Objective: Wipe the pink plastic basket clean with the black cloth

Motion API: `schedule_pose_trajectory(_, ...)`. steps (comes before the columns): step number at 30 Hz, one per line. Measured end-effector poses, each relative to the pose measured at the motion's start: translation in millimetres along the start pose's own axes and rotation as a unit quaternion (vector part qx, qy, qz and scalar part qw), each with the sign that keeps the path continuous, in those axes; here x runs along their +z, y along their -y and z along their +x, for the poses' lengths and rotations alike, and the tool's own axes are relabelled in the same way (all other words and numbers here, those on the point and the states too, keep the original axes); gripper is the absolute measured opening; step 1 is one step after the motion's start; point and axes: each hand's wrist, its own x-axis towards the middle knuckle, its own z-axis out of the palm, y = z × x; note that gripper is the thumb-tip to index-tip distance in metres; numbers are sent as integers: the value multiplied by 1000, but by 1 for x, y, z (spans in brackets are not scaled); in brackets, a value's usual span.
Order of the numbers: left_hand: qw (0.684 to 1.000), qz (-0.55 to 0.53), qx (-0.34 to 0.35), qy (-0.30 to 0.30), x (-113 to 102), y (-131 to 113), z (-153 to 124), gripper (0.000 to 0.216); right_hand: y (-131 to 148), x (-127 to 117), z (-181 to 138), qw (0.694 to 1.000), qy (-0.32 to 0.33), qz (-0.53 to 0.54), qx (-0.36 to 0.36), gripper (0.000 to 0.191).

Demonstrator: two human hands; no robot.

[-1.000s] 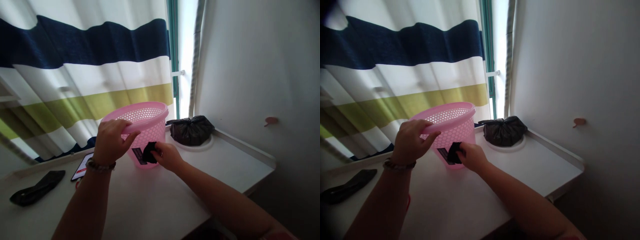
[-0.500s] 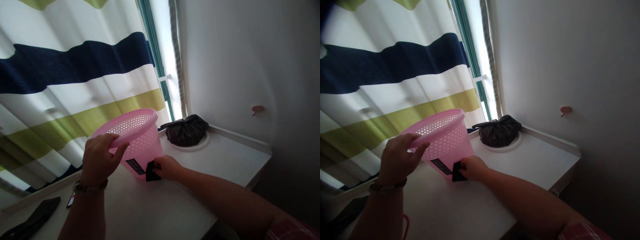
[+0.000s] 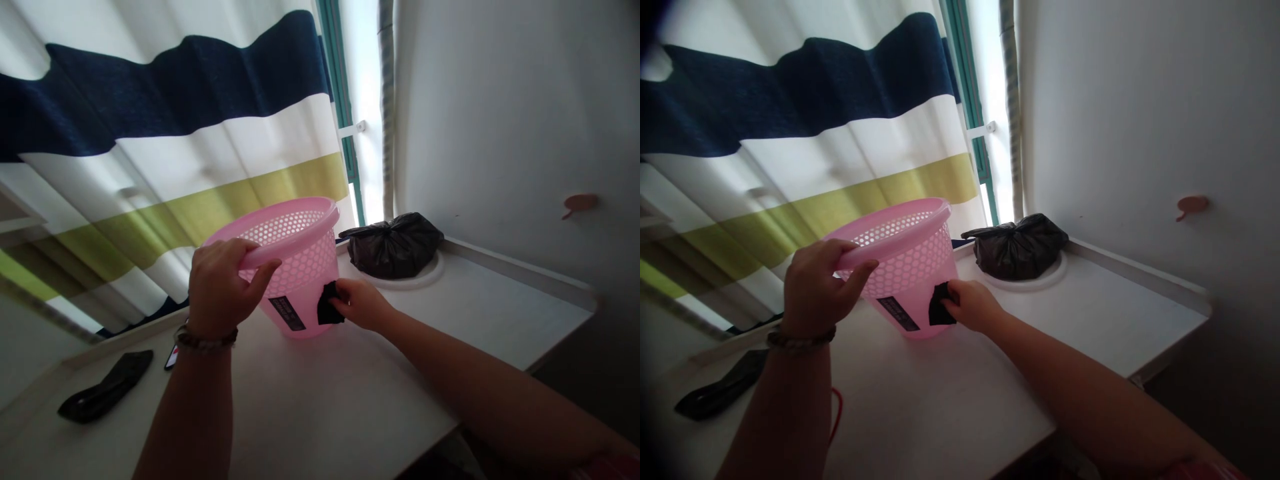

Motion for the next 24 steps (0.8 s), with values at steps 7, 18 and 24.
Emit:
schedule_pose_trajectory(7, 1000, -7, -6, 8, -2, 3, 0, 30, -18, 31, -3, 996, 88, -28, 16, 20)
schedule_pose_trajectory(18, 1000, -23, -2, 8, -8, -6, 0, 33, 26, 1, -6, 992, -98, 6, -74, 25)
schedule_pose_trajectory(24, 1000, -23, -10, 9, -11, -11, 0, 34, 27, 8, -10, 993, -61, -78, -67, 22)
